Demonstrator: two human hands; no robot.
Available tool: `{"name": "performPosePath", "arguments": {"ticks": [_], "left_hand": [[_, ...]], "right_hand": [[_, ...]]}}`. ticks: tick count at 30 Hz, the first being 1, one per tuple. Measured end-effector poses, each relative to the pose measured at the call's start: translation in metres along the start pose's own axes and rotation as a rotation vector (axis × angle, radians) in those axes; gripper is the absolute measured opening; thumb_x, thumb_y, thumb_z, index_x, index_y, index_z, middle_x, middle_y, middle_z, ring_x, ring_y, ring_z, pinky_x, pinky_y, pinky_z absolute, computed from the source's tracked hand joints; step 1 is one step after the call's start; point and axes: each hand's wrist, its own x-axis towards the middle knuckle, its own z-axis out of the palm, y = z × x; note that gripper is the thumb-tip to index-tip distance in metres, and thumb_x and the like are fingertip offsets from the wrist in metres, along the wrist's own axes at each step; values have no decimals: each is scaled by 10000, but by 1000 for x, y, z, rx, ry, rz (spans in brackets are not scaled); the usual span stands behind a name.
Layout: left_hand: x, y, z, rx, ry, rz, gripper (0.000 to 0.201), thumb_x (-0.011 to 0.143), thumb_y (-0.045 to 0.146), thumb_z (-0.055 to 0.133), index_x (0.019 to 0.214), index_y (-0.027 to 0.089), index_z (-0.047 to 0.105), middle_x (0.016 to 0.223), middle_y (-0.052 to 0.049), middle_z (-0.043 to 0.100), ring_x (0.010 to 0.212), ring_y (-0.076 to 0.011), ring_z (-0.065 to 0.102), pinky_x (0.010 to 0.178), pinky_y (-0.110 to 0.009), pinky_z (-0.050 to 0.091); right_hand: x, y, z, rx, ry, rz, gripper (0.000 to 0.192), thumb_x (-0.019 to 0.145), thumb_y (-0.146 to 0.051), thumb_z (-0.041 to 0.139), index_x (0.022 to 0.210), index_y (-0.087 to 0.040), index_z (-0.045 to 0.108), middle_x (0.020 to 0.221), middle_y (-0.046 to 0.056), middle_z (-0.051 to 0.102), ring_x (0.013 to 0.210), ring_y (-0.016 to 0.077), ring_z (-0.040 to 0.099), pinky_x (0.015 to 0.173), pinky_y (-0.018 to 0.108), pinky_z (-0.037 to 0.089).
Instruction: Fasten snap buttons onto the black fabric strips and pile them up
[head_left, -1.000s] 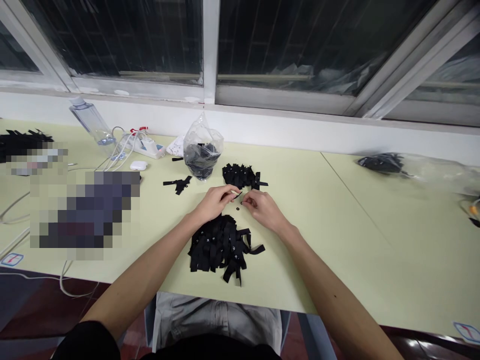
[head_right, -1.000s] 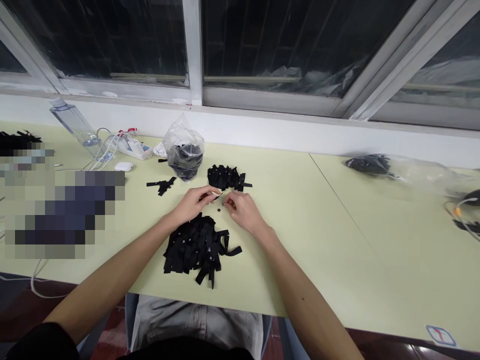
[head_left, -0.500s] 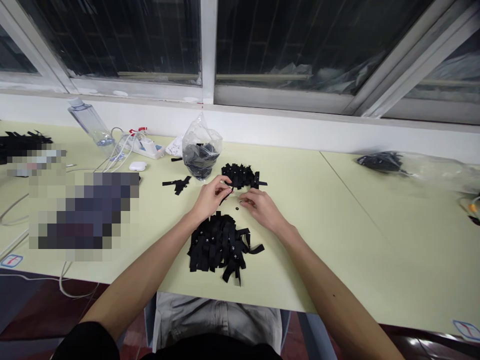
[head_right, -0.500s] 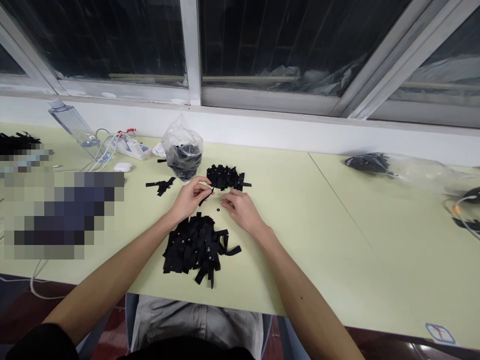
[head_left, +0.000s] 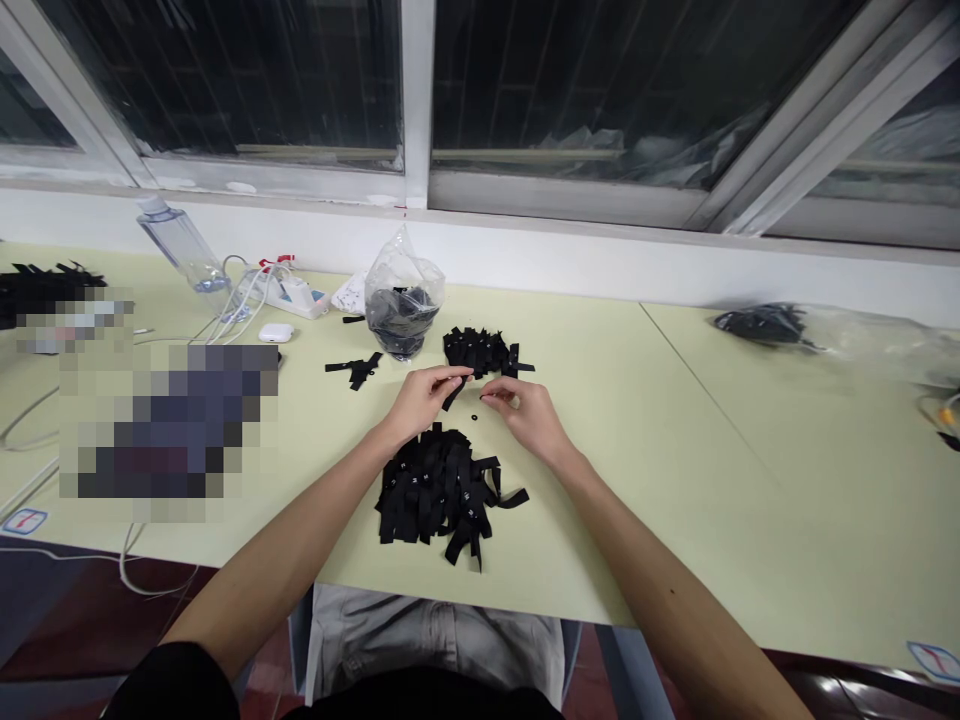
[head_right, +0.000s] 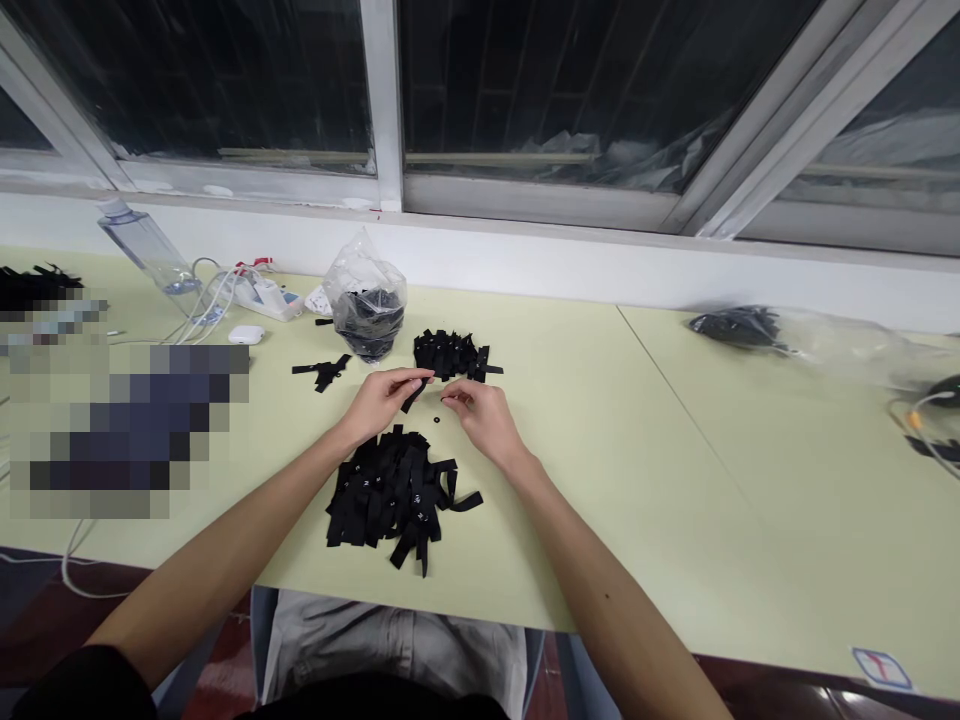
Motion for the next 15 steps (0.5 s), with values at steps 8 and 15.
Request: {"name": "performPosePath", "arguments": {"ticks": [8,15], "left_hand": [[0,0,2,-57,-52,-44,431,880,383,619,1269,201,653,759,-32,681,616,-127,526,608,-245,451],[-2,5,5,-103,-106,-6,484,865,311,635,1336,208,598,786,-21,665,672,-119,553,698,-259,487]], "right_hand": [[2,-7,6,310,77,92,134,832,-347,690,852,-215,699,898,42,708,809,197,636,756,349,489],[3,-7,12,486,98,142,219,779,-424,740,837,-218,689,920,51,692,834,200,628,798,358,513]]}}
